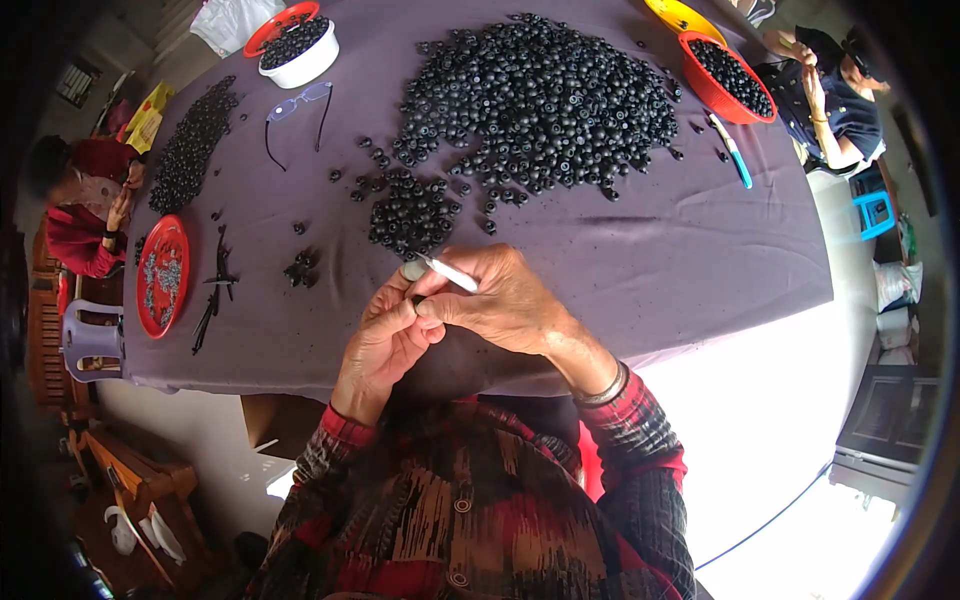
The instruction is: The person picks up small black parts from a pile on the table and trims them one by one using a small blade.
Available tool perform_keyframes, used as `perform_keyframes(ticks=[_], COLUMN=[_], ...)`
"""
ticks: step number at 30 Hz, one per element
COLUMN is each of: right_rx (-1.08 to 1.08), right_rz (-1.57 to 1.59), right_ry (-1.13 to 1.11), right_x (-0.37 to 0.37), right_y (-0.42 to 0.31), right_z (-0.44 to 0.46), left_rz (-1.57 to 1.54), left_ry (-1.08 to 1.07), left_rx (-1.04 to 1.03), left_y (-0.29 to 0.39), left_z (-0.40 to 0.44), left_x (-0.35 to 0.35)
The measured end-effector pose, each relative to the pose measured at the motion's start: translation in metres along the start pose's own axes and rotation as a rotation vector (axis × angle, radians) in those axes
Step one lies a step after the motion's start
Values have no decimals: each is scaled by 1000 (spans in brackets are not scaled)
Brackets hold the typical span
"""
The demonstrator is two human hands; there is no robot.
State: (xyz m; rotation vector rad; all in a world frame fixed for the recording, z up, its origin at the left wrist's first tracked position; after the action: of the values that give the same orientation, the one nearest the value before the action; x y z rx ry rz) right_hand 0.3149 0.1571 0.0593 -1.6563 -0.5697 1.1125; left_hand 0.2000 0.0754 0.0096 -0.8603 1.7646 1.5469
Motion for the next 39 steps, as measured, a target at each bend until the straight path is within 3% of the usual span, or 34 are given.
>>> perform_keyframes(ticks=[6, 12, 18, 28, 39], right_rx=[-2, 37, 54, 103, 125], right_rz=[-150, -92, -266, -172, -394], right_ry=[70, 36, 176, 93, 157], right_x=[2, -5, -12, -8, -10], right_y=[-8, -5, -3, -2, -8], right_z=[-2, -2, -4, -8, -22], left_rz=[21, 23, -25, -114, -49], left_ry=[-51, -45, -48, -142, -108], left_rx=[16, -19, -43, -1, -19], left_y=[1, 0, -2, -8, -16], left_z=[0, 3, -1, -5, -7], left_x=[0, -1, 1, -5, -7])
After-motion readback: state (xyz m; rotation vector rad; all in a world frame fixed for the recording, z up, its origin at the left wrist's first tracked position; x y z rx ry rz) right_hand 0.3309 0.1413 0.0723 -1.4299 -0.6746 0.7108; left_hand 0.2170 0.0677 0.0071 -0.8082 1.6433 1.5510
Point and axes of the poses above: each hand's wrist, its own z-axis towards the middle knuckle, its own x-axis out of the back of the hand, y = z × x, the point moved 4 cm from there along z, towards the middle knuckle, and after that the axes turned 2 degrees about z, right-handed, at the moved point
